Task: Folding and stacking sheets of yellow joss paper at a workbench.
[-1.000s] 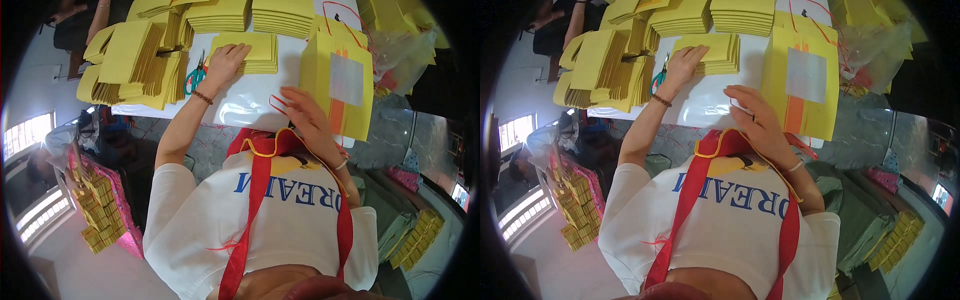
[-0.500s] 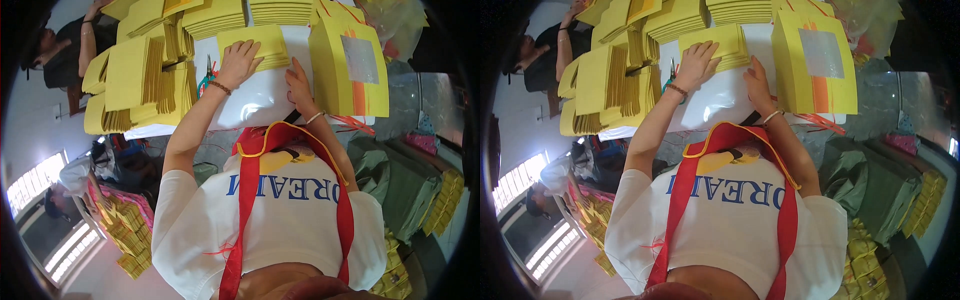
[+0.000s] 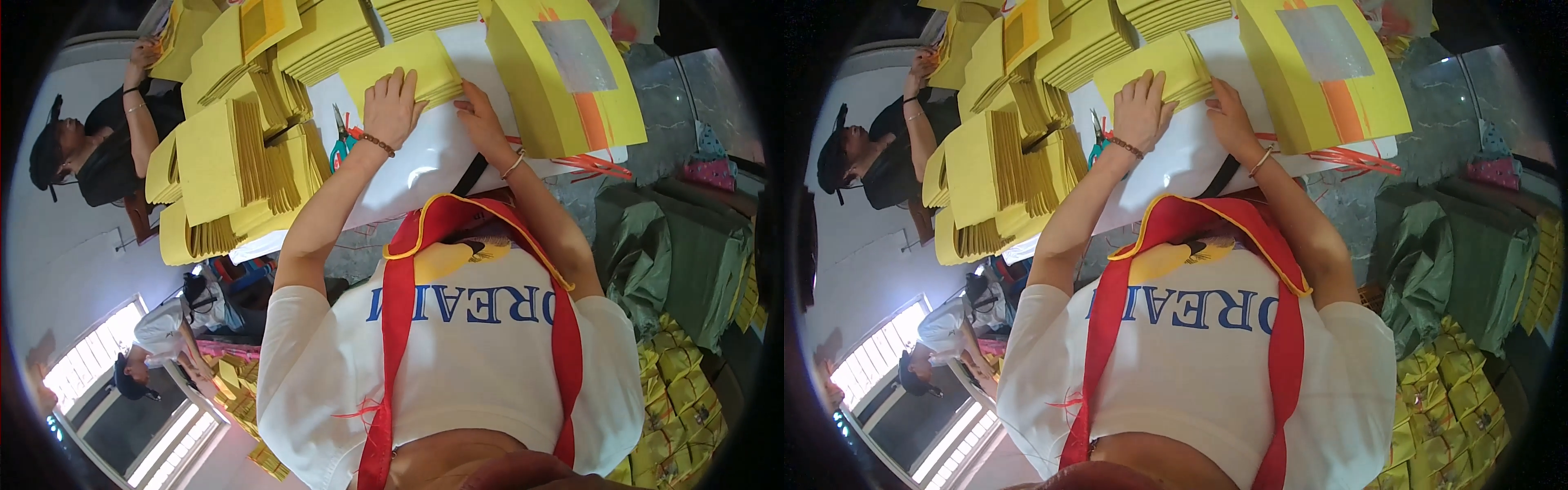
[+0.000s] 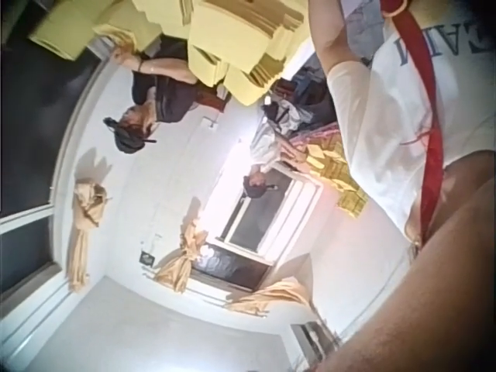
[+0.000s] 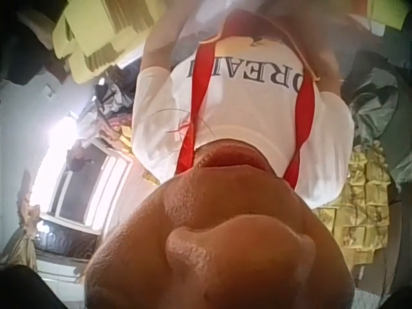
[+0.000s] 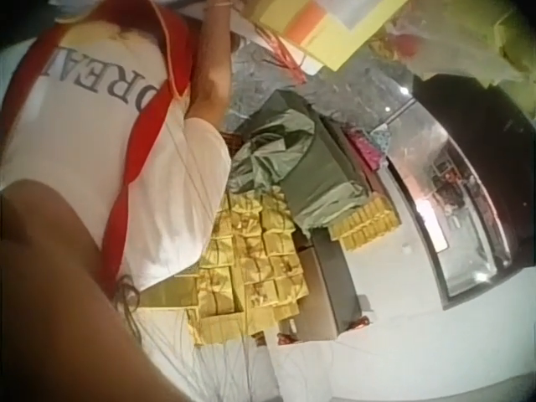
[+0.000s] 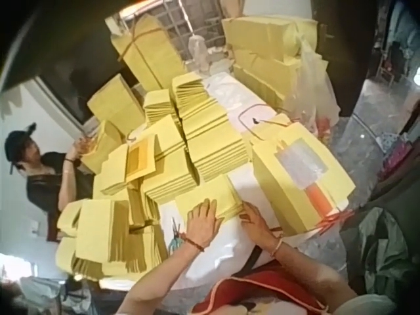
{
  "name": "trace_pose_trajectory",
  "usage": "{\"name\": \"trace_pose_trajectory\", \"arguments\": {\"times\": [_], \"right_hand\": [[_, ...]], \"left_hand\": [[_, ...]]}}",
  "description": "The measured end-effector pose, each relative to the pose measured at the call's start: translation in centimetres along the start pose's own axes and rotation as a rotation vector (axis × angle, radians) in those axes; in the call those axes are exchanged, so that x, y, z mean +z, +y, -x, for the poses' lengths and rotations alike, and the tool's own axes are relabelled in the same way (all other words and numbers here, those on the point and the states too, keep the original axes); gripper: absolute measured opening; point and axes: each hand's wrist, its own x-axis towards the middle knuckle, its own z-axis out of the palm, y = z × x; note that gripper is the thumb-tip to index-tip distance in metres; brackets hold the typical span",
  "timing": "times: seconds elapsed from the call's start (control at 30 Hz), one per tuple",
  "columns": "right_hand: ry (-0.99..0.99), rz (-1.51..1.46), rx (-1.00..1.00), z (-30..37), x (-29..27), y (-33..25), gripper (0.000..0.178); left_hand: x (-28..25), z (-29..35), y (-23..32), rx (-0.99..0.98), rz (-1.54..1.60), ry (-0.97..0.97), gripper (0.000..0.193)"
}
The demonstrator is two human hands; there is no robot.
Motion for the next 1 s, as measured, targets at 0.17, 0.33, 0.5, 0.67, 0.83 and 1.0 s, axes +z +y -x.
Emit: {"name": "trace_pose_trajectory", "arguments": {"times": [0.17,0.33,0.5,0.67,0.83,1.0], "right_hand": [[-0.031,0.02,-0.028,-0.2,-0.2,0.3,0.062],[-0.007,0.048,-0.019,0.0,-0.2,-0.6,0.058],[-0.048,0.102,-0.088,4.5,-0.3,-2.2,0.053],[-0.75,0.191,0.042,7.1,-3.9,-2.4,0.035],[-1.048,0.152,0.171,7.7,-6.4,-2.2,0.036],[-1.153,0.134,0.403,8.4,-9.5,-1.3,0.041]], "left_hand": [[-0.4,-0.5,-0.8,0.03,0.045,-0.072,0.052],[-0.8,-1.2,-1.1,0.072,0.091,-0.048,0.052],[-1.7,-1.5,-0.6,-0.018,0.053,-0.172,0.055],[-3.3,-2.1,-0.1,0.142,0.003,-0.189,0.07],[-2.7,-2.1,-0.4,0.143,-0.006,-0.204,0.074],[-2.6,-2.2,-0.1,0.114,-0.055,-0.159,0.069]]}}
